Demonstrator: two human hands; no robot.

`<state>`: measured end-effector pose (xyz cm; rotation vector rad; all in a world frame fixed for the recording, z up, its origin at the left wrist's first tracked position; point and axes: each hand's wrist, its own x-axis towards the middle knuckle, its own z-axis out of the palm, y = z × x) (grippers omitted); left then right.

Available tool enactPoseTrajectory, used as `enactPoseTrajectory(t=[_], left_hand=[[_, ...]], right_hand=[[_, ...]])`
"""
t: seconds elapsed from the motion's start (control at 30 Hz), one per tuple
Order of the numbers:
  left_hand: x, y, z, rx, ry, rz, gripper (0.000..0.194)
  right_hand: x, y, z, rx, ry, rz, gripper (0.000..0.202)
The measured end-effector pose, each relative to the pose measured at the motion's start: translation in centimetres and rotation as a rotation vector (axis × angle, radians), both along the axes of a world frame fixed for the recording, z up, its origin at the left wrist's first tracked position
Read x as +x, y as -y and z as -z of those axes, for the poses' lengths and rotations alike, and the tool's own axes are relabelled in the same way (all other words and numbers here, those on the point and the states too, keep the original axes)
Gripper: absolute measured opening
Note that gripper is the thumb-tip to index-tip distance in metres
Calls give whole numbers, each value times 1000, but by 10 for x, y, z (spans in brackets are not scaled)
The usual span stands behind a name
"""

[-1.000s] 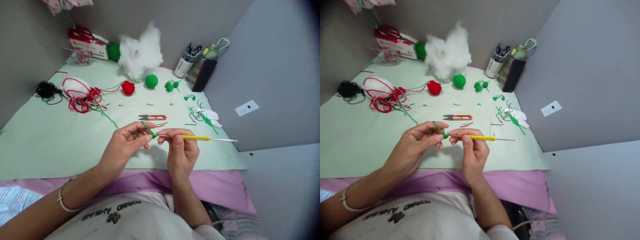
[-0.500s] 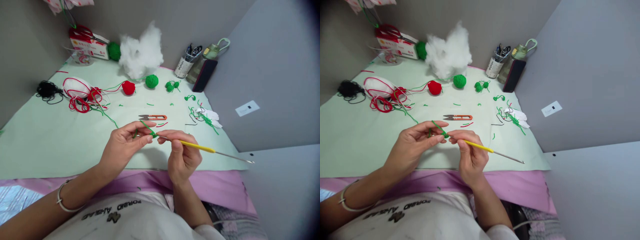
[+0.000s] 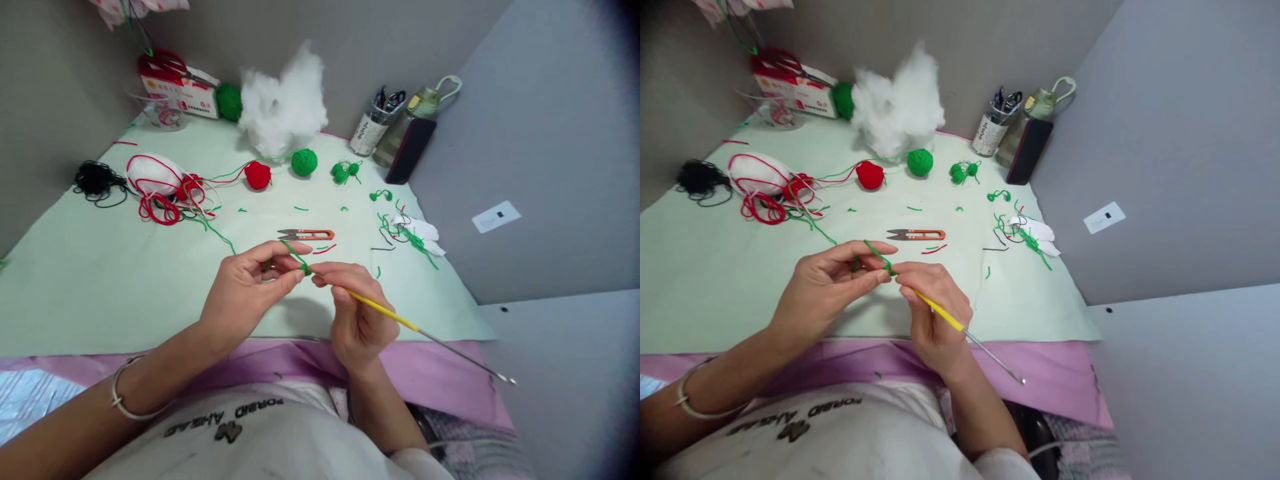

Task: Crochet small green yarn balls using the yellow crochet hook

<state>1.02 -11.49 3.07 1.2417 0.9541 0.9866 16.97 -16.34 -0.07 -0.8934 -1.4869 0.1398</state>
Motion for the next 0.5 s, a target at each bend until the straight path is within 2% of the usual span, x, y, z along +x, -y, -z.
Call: enactPoseTrajectory(t=[0.17,0.37,0.5], left_hand=[[0,0,1,100,-51,-17,22],[2,-1,1,75,-46,-11,25],[3,0,6,276,-99,-108,28]], right_hand=[[4,-1,-1,-46,46,-41,27],[2,-2,-1,33,83,-5,25],[0,-1,1,-24,167,8,27]])
